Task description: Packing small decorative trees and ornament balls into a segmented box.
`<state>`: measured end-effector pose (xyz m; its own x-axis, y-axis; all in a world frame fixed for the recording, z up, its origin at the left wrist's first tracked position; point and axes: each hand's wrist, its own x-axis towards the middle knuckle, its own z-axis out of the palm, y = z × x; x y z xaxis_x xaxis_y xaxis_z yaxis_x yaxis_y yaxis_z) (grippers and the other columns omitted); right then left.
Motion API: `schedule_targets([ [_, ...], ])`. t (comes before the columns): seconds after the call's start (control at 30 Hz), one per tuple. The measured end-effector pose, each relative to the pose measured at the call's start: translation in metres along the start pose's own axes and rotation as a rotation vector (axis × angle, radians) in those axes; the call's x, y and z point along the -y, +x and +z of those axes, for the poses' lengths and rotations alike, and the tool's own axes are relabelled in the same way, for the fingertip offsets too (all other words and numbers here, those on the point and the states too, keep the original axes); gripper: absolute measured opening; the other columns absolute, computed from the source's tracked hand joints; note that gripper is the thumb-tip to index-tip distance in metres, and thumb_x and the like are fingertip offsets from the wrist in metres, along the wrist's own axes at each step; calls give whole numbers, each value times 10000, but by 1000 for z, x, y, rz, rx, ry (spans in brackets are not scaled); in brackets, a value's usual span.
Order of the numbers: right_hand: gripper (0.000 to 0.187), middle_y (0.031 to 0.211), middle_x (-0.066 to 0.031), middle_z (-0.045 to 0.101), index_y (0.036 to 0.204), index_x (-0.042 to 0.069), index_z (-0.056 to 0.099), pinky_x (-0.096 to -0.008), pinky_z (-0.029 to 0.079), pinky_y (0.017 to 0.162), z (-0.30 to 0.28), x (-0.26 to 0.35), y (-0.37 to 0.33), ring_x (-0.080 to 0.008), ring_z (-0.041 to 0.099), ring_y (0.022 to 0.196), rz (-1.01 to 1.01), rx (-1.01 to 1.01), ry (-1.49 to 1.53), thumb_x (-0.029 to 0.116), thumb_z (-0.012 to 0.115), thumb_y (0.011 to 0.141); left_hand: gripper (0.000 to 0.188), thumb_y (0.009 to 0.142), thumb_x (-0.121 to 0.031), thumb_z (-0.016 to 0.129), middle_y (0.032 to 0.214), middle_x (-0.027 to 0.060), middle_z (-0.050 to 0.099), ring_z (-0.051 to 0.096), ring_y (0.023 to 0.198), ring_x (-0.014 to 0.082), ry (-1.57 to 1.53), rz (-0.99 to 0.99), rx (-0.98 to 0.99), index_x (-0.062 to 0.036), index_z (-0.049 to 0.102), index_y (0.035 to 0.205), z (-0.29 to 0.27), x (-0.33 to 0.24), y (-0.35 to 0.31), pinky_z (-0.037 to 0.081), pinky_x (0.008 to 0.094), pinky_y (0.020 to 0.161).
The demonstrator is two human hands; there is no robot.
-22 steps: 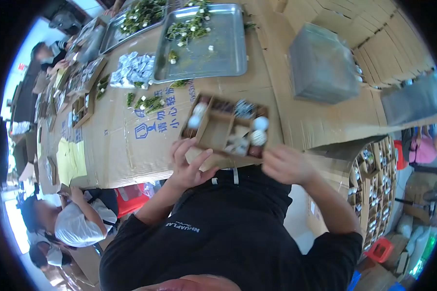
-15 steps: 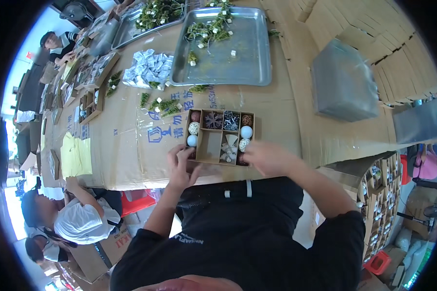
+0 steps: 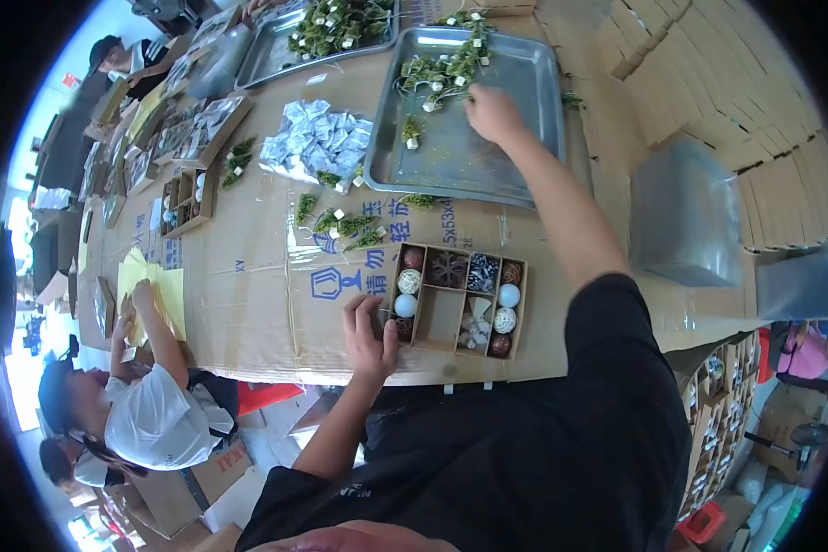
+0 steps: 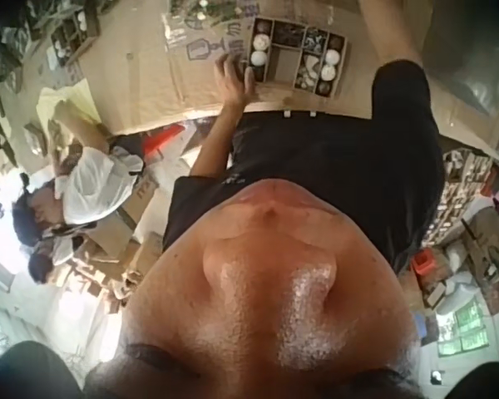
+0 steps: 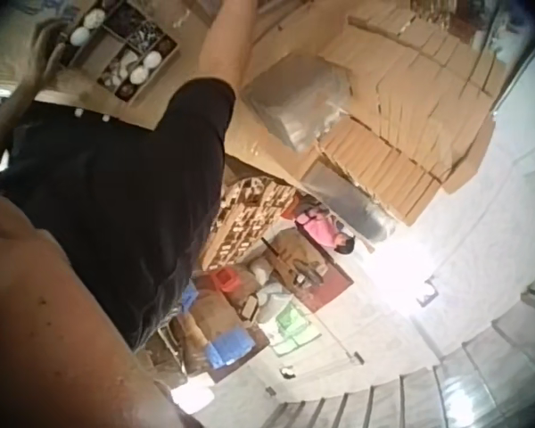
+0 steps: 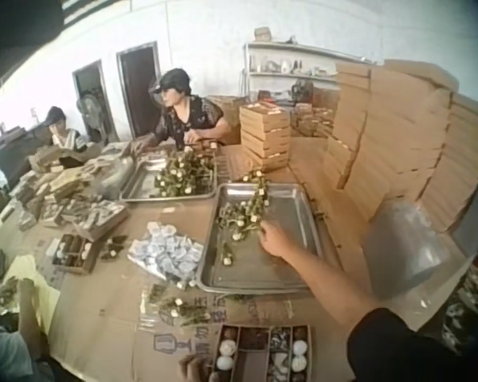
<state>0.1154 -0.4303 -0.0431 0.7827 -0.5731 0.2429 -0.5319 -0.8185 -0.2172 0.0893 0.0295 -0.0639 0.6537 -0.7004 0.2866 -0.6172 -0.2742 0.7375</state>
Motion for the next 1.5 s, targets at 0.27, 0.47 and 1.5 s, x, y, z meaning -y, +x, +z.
schedule_targets([
  [0.27, 404, 727, -28, 576, 968, 29, 635, -268, 470, 690, -105, 60, -115, -111, 567, 691, 301, 243, 1325, 380, 460, 1066, 418, 824, -110, 702, 1185, 216, 529, 524, 1099, 373, -106, 146, -84, 9, 557, 1197, -1, -1, 18, 448, 456, 942],
  [0.47, 307, 788, -45, 617, 887, 3, 687, -292, 473, 722, -112, 155, -198, -134, 576, 744, 447, -97, 1497, 230, 546, 1039, 603, 885, -150, 731, 1144, 181, 538, 561, 1064, 288, -537, 25, 37, 28, 428, 1375, 17, -122, 122, 495, 373, 910],
  [1.5, 351, 1030, -57, 715, 1271, 77, 640, -304, 480, 584, -140, -169, -59, -150, 589, 694, 219, -518, 1312, 207, 637, 945, 76, 889, 8, 568, 957, 99, 564, 560, 725, 193, -19, -37, -160, -15, 618, 942, 3, 41, 84, 464, 303, 653],
])
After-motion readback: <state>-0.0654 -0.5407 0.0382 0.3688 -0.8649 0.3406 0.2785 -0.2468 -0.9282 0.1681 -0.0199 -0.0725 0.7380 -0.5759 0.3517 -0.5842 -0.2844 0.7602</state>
